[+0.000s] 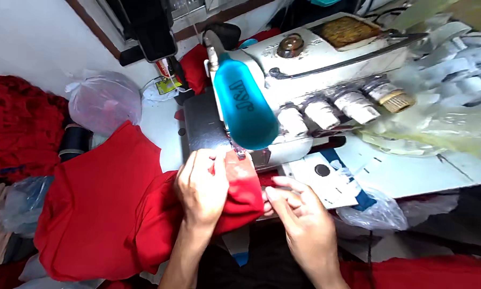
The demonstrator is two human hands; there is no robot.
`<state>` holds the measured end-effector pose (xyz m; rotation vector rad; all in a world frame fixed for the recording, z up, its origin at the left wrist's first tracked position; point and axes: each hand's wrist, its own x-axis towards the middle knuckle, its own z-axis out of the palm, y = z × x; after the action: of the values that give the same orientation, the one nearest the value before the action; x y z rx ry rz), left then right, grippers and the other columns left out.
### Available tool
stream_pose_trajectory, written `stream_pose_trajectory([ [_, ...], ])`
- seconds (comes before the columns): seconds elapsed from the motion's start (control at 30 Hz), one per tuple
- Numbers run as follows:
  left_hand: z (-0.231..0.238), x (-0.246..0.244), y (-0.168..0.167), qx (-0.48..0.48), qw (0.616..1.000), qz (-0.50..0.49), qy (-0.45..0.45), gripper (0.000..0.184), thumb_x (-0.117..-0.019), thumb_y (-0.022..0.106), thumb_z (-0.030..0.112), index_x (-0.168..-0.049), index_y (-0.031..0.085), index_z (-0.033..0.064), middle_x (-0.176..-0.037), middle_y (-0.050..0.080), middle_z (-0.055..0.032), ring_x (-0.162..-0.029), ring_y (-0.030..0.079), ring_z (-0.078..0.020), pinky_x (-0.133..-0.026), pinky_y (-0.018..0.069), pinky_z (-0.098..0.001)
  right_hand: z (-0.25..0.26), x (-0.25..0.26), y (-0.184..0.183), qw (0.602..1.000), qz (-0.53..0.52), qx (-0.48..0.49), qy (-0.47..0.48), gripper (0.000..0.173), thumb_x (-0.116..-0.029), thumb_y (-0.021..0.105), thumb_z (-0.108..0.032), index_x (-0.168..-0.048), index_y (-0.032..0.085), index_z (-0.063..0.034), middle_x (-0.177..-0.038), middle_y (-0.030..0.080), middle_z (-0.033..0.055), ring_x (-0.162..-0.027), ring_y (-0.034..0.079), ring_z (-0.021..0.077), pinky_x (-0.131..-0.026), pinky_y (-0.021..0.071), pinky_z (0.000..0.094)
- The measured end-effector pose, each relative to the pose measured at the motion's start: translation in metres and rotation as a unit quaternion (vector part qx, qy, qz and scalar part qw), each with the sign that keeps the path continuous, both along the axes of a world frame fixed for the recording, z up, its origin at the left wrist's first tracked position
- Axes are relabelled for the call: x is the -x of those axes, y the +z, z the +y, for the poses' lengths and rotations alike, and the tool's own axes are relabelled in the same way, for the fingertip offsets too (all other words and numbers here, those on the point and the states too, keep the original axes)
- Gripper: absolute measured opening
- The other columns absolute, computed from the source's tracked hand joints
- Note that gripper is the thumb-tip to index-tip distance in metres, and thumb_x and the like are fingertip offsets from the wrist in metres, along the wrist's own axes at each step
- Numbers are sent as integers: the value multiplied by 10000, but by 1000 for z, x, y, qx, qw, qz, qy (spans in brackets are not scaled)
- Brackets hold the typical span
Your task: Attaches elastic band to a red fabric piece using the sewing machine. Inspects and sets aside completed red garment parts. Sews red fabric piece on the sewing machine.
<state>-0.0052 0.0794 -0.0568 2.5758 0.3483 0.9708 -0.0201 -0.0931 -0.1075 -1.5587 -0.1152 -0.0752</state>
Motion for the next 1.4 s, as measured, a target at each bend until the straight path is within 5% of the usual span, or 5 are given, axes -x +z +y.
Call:
stream_pose_trajectory([
  [0.23,8,80,-6,-31,999,-6,-33,254,-965,636,177,-1054,732,-41,-1065,729,-208,-1079,672,-305,-979,509,-422,-151,75,-67,930,248,247,112,250,-1047,564,-256,-1141,716,-81,-873,767,-29,-707,734,82,-650,636,270],
  [0.33,-17,128,-42,31,984,110,-136,213,-984,600,167,-1012,733,2,-1002,736,-158,-1033,692,-234,-959,543,-366,-211,97,-72,818,311,473,104,327,-1056,555,-305,-1209,731,-77,-996,771,123,-899,751,311,-825,589,566],
  [0.53,-81,186,-121,255,731,452,-444,267,-1050,551,204,-1072,771,55,-1108,743,-109,-1080,701,-251,-971,558,-421,-226,98,-64,699,417,575,82,347,-1041,601,-312,-1241,705,-47,-1120,729,225,-1069,692,439,-907,513,663],
  [0.87,-83,138,-141,-16,744,518,-422,292,-1012,588,258,-977,723,2,-974,710,-191,-972,708,-371,-830,583,-491,-161,102,-115,685,370,625,46,557,-943,722,-356,-1339,599,15,-1378,581,245,-1249,599,422,-910,556,550],
  [1.4,-48,151,-202,224,768,557,-223,626,-1049,420,543,-800,646,15,-806,633,-134,-785,641,-291,-739,513,-503,-202,102,-105,759,405,508,-34,271,-914,786,-283,-1072,783,-63,-950,767,153,-935,724,363,-865,530,600],
])
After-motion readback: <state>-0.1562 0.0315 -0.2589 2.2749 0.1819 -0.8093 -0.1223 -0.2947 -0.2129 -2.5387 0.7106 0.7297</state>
